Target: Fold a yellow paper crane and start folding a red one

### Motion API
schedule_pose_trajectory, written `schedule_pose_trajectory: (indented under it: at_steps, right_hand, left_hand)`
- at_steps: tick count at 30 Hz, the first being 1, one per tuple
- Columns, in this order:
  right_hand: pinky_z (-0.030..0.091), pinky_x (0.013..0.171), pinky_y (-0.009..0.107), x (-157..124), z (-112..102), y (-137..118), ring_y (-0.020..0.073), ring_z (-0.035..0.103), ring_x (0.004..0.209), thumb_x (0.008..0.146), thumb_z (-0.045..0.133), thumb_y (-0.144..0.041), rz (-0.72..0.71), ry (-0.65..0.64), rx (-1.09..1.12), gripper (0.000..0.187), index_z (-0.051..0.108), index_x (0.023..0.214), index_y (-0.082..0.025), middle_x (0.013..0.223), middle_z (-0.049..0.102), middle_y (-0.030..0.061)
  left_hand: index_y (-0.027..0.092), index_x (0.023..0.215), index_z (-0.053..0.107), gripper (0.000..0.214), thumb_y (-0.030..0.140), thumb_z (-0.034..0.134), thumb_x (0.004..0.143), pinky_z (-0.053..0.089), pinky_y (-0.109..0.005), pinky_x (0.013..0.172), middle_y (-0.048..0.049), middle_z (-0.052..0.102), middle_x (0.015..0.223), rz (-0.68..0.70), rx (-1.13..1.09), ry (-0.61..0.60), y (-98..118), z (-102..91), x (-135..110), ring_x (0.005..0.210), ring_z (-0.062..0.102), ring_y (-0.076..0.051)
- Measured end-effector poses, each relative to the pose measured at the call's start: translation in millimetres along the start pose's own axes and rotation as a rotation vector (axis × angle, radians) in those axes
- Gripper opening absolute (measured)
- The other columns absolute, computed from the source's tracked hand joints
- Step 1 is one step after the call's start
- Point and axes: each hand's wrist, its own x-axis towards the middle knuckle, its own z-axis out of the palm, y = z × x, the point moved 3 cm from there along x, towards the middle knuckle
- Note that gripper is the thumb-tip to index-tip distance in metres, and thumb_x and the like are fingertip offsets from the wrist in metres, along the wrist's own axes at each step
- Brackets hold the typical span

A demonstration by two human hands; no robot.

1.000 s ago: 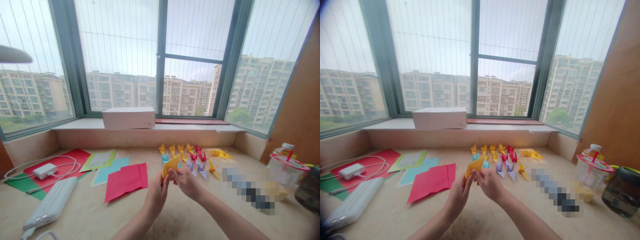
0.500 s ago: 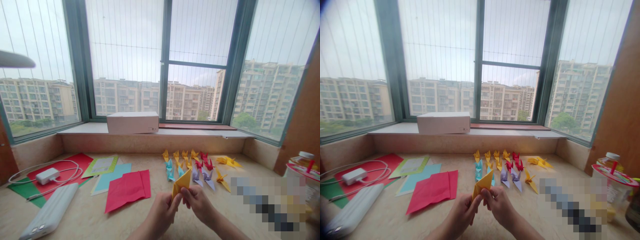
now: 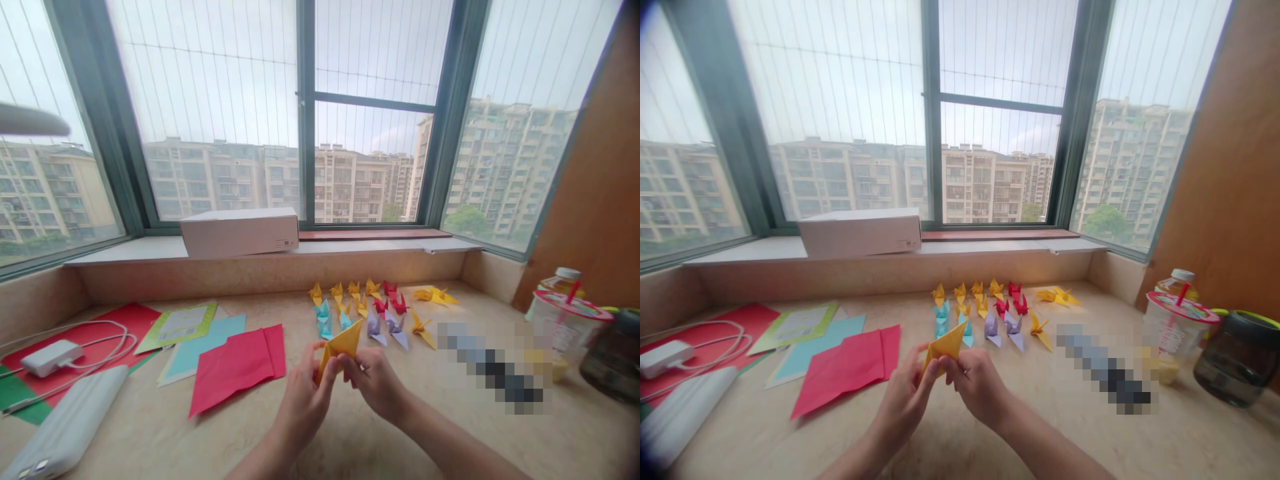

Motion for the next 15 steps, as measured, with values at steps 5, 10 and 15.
schedule_pose_trajectory:
  at_steps: [5,10,15]
  right_hand:
    - [0.038,0.051,0.024,0,-1,0,0.0123,0.054,0.047,0.095,0.036,-0.062,-0.005,-0.05,0.042,0.064,0.064,0.061,-0.016,0.049,0.055,0.0014]
    - [0.039,0.055,0.023,-1,-5,-3,0.0119,0.055,0.054,0.097,0.028,-0.062,-0.037,-0.052,0.063,0.068,0.065,0.066,-0.015,0.056,0.057,0.0019]
    - [0.039,0.054,0.023,0,-9,-8,0.0109,0.053,0.052,0.095,0.033,-0.063,-0.039,-0.047,0.092,0.066,0.064,0.064,-0.015,0.055,0.055,0.0006]
  left_hand:
    - [0.017,0.077,0.054,0.044,0.056,0.041,0.093,0.023,-0.02,0.041,0.0075,0.039,0.044,-0.076,-0.101,-0.087,2,7.7,0,0.038,0.035,-0.009]
    - [0.017,0.072,0.05,0.049,0.064,0.046,0.088,0.02,-0.018,0.039,0.0098,0.032,0.047,-0.153,-0.272,-0.091,5,10.9,1,0.039,0.028,-0.006]
    - [0.016,0.074,0.052,0.05,0.063,0.042,0.09,0.023,-0.018,0.039,0.0083,0.039,0.044,-0.119,-0.226,-0.117,3,10.0,3,0.036,0.032,-0.006]
